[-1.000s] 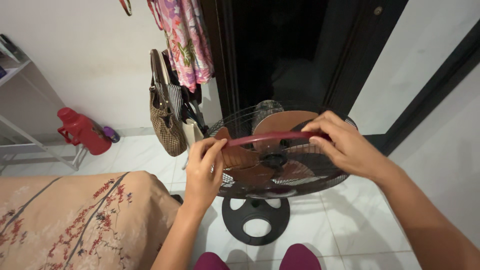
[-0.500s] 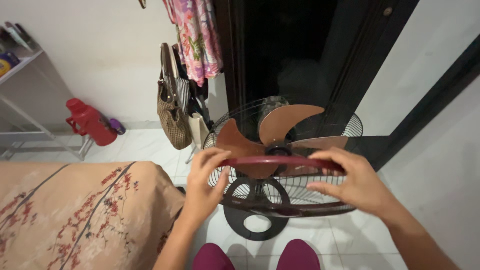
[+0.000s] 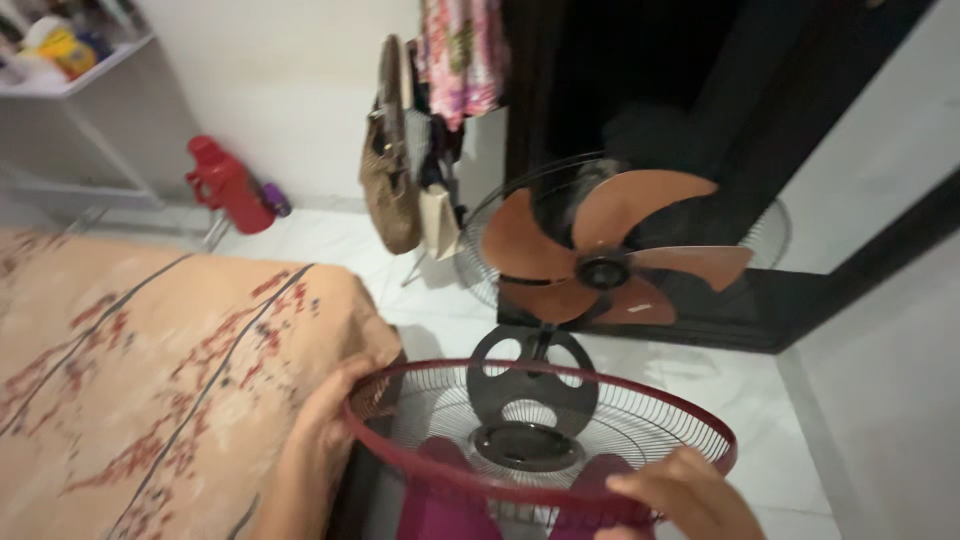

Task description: The person disassembles a standing electric fan: they remove the front grille and place it on the bed, unscrew and remove the blade assembly, then remove the rear grille. They then begin reassembling by fitting the rear grille back onto the fan motor and tightening the retaining cap on the hub by hand.

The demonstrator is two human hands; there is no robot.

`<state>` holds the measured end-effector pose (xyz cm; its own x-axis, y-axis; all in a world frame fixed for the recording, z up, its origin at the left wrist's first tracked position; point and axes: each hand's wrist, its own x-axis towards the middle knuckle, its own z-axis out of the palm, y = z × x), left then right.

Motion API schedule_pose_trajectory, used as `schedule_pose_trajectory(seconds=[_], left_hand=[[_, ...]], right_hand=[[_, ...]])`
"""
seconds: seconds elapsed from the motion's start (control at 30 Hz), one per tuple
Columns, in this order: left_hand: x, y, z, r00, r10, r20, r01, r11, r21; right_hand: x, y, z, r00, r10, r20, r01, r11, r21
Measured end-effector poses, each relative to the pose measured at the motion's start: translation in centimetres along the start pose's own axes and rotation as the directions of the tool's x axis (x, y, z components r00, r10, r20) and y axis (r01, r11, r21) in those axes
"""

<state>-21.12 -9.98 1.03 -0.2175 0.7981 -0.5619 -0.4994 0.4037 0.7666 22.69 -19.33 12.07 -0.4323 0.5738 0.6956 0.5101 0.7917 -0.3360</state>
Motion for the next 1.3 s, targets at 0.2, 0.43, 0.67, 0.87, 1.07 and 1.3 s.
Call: schedule_pose_trajectory(seconds=[0.2,0.43,0.67,0.87,1.07,1.3], left_hand=[[-4.7,0.2,-8.0,0.897,0.441,0.028,-0.441,0.897,-0.010],[-13.3,1.2,-12.2,0.644,0.710,-0.285,-0.757,0.644,-0.106],[-17.0,2.5,-16.0,0.200,0.915,-0.349,-0.944,0.275,0.180],[-16.5,2.5,-20.3,-0.035,0.949,-0.313,-0.811,0.156,0.564],[-15.5,1.0,-24.3,-0.060,0.920,-0.387,-0.704,0.236,0.670],[-13.2,-1.9,-27.5,-0.120,0.922,-0.367,-0.455,0.278,0.846]], right_hand=[[-1.3,0.2,4.3,0.993,-0.101,-0.061,0.109,0.981,0.160],[5.8,1.0,7.4,0.800,-0.554,0.230,0.426,0.795,0.433],[14.1,0.1,14.6,0.705,-0.667,0.239,0.574,0.736,0.359],[19.1,0.4,23.8,0.582,-0.751,0.311,0.695,0.658,0.290],[21.2,-1.1,31.4,0.503,-0.812,0.296,0.784,0.572,0.240],[21.5,-1.4,37.4,0.444,-0.830,0.337,0.833,0.521,0.185]])
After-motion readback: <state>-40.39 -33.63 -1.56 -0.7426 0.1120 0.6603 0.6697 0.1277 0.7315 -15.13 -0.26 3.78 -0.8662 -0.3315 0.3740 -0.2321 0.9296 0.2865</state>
